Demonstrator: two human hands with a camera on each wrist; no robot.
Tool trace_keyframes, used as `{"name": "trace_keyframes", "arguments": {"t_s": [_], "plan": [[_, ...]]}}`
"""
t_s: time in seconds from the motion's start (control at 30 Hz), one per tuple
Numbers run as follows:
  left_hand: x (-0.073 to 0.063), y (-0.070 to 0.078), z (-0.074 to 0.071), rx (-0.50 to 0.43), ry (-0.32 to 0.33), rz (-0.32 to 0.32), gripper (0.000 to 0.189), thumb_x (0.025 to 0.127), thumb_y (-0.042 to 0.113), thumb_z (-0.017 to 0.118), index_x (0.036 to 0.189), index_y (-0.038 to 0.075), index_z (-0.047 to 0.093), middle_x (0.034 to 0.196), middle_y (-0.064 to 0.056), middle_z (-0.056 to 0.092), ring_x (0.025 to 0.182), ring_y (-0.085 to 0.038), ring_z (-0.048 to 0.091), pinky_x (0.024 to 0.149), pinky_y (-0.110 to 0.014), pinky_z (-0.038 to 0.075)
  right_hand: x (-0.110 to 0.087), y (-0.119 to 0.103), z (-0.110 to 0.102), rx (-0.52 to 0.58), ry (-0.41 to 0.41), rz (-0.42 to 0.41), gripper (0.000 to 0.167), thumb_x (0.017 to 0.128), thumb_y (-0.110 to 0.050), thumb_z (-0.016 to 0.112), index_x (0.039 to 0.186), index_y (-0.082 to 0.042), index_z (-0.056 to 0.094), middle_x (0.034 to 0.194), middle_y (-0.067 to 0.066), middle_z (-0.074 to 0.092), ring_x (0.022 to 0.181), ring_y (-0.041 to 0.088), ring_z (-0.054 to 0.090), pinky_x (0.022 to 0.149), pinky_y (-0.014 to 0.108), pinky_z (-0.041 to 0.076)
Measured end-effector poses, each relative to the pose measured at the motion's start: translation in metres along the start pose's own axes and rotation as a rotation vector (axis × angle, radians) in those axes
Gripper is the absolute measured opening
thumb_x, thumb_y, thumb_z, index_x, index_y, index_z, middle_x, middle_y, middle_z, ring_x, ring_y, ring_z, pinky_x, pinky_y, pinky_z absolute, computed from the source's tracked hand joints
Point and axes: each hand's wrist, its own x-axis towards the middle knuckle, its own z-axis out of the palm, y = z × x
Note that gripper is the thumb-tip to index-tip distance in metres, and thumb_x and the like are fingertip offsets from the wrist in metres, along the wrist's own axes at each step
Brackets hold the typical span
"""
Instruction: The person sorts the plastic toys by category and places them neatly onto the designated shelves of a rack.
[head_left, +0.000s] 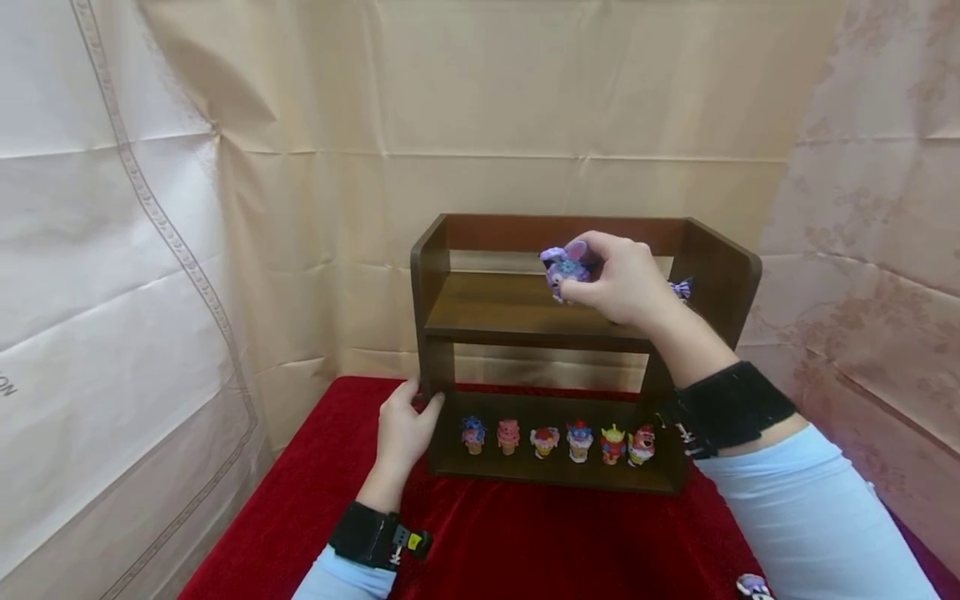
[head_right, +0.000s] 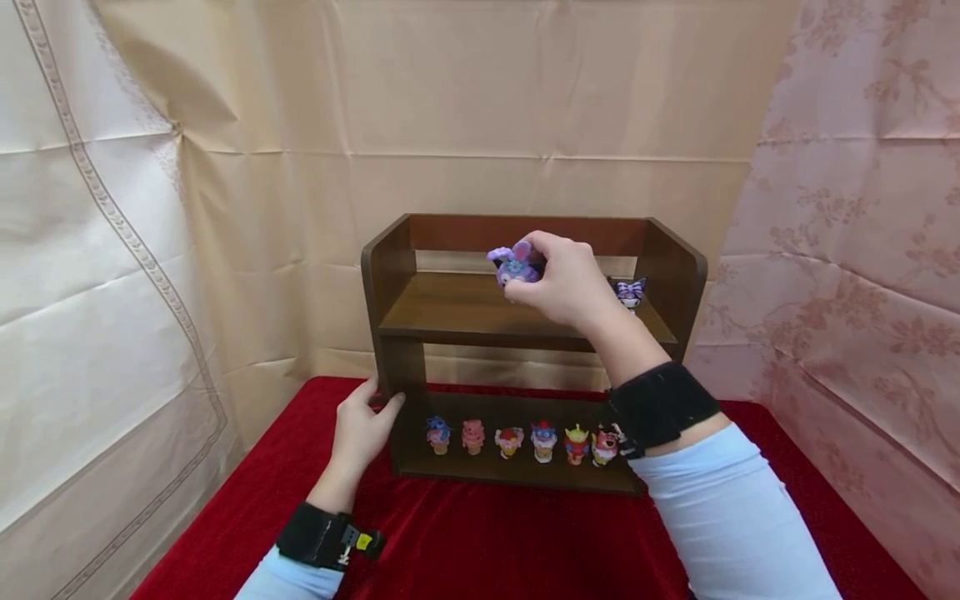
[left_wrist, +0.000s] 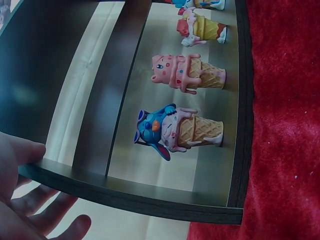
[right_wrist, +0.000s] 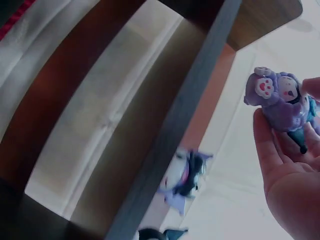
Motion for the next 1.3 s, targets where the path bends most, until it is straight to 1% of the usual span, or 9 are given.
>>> {"name": "trace_keyframes", "arguments": {"t_s": [0.2,0.37,0.57,0.63,0.87,1.0,1.17,1.3], "plan": [[0.001,0.002,0.001,-0.003,-0.008,-0.009,0.024,0.093,0.013,0.075,0.117,0.01,0.073,0.109,-0.009,0.072,0.1,-0.027,0.069,0.075,-0.045,0.059,0.007,0.0,0.016,0.02,-0.1,0.072,0.037,0.086,-0.02,0.074,0.12,-0.007,0.066,0.106,0.014,0.068,0.092,0.028,0.061,0.074,0.041,0.051],[0.002,0.003,0.002,0.002,-0.013,-0.005,0.025,0.094,0.013,0.073,0.119,0.011,0.072,0.11,-0.01,0.072,0.1,-0.026,0.069,0.074,-0.044,0.059,0.01,0.003,0.02,0.066,-0.148,0.13,0.04,0.087,-0.02,0.074,0.123,-0.006,0.064,0.116,0.017,0.066,0.099,0.031,0.062,0.079,0.043,0.053],[0.002,0.002,0.003,0.007,-0.003,0.017,0.027,0.093,0.012,0.074,0.12,0.01,0.071,0.11,-0.008,0.072,0.1,-0.028,0.069,0.076,-0.046,0.06,0.013,0.009,0.025,0.088,-0.142,0.144,0.038,0.087,-0.017,0.072,0.122,-0.006,0.062,0.112,0.014,0.064,0.097,0.029,0.06,0.08,0.041,0.051],[0.002,0.002,0.002,0.005,-0.004,0.016,0.027,0.093,0.012,0.074,0.12,0.01,0.071,0.111,-0.008,0.072,0.101,-0.028,0.069,0.076,-0.046,0.059,0.014,0.01,0.027,0.094,-0.145,0.15,0.037,0.087,-0.016,0.071,0.121,-0.005,0.063,0.111,0.014,0.064,0.096,0.028,0.06,0.079,0.04,0.05],[0.002,0.0,0.002,-0.014,-0.023,-0.021,0.028,0.095,0.013,0.072,0.122,0.012,0.071,0.113,-0.008,0.071,0.104,-0.03,0.068,0.081,-0.051,0.058,0.018,0.003,0.024,0.077,-0.194,0.202,0.033,0.087,-0.017,0.072,0.117,-0.003,0.066,0.107,0.014,0.066,0.089,0.027,0.06,0.071,0.036,0.05],[0.002,0.001,0.002,-0.015,-0.014,-0.012,0.029,0.094,0.013,0.073,0.123,0.01,0.071,0.113,-0.01,0.071,0.104,-0.031,0.068,0.082,-0.052,0.058,0.02,-0.003,0.018,0.039,-0.211,0.208,0.036,0.089,-0.018,0.075,0.118,-0.001,0.064,0.109,0.015,0.065,0.094,0.029,0.06,0.077,0.04,0.051],[0.002,0.0,0.002,0.007,-0.001,-0.004,0.029,0.093,0.013,0.074,0.122,0.009,0.071,0.11,-0.009,0.072,0.102,-0.029,0.068,0.079,-0.048,0.058,0.022,-0.003,0.014,-0.009,-0.221,0.193,0.044,0.09,-0.018,0.077,0.126,0.001,0.059,0.114,0.018,0.064,0.103,0.032,0.059,0.086,0.046,0.05],[0.0,-0.001,0.002,0.014,0.003,0.002,0.027,0.093,0.013,0.074,0.12,0.011,0.072,0.109,-0.007,0.072,0.101,-0.027,0.069,0.077,-0.046,0.058,0.022,-0.002,0.013,-0.006,-0.226,0.19,0.048,0.089,-0.017,0.077,0.129,0.001,0.057,0.115,0.019,0.063,0.103,0.033,0.058,0.089,0.047,0.05]]}}
